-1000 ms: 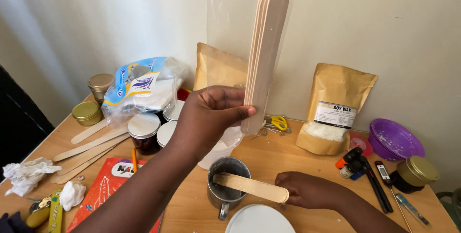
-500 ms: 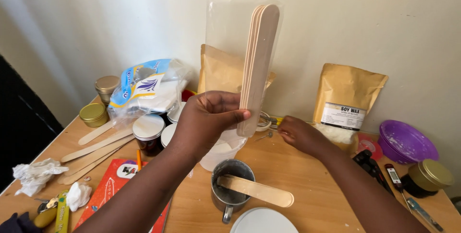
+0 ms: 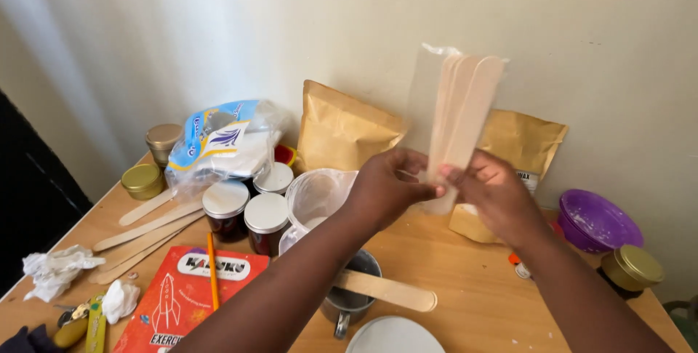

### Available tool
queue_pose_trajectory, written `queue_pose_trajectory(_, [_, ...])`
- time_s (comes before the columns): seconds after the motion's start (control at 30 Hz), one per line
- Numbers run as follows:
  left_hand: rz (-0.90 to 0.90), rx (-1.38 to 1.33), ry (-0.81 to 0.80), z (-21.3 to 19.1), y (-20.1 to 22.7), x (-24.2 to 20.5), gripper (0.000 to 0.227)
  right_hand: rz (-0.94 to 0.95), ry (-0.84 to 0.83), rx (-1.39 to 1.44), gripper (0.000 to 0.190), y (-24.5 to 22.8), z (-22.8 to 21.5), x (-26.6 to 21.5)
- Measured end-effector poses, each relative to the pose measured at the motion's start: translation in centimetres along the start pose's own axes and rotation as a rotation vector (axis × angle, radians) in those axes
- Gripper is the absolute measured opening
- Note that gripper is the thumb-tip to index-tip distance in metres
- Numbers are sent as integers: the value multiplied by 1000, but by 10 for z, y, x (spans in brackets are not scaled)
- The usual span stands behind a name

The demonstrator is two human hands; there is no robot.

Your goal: Organizing various candle making supplies on a table and wiping down the workspace.

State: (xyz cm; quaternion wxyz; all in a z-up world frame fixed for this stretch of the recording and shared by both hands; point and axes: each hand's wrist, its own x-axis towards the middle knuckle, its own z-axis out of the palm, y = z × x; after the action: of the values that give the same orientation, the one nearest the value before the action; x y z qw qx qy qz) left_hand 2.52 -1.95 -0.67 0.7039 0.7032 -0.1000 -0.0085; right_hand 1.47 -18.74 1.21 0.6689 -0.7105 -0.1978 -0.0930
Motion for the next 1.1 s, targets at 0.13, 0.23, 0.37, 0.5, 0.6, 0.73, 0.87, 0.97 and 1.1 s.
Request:
queue_pose_trajectory(0.13, [-50, 164, 114, -11, 27, -38, 66, -8, 143, -296, 12, -3, -26, -3])
queue_pose_trajectory(0.23, [88, 73, 233, -29, 25, -67, 42, -282, -69, -1019, 13, 24, -46, 3])
queue_pose_trajectory(0.37, [-59, 122, 333, -47, 30, -102, 13, -504, -343, -1668, 43, 91, -70, 18])
queue_pose_trajectory(0.5, [-137, 77, 356, -57, 13, -116, 11, -555, -290, -1700, 36, 124, -60, 21])
queue_pose_trajectory(0.6, [-149, 47, 349, -60, -1, -114, 9, -531, -226, -1763, 42, 145, -46, 30])
queue_pose_trajectory(0.73, [-132, -24, 336, -56, -22, -106, 8, -620, -120, -1794, 60, 174, -32, 50])
queue_pose_trajectory(0.87, [-205, -77, 297, -51, -15, -106, 6, -533, -130, -1763, 57, 192, -33, 59])
queue_pose_trajectory(0.97, [-229, 22, 294, -54, -11, -92, 7, -613, -111, -1831, 57, 206, -37, 57])
queue_pose_trajectory(1.1, [244, 336, 317, -71, 1, -27, 13, -536, -118, -1792, 45, 212, -36, 50])
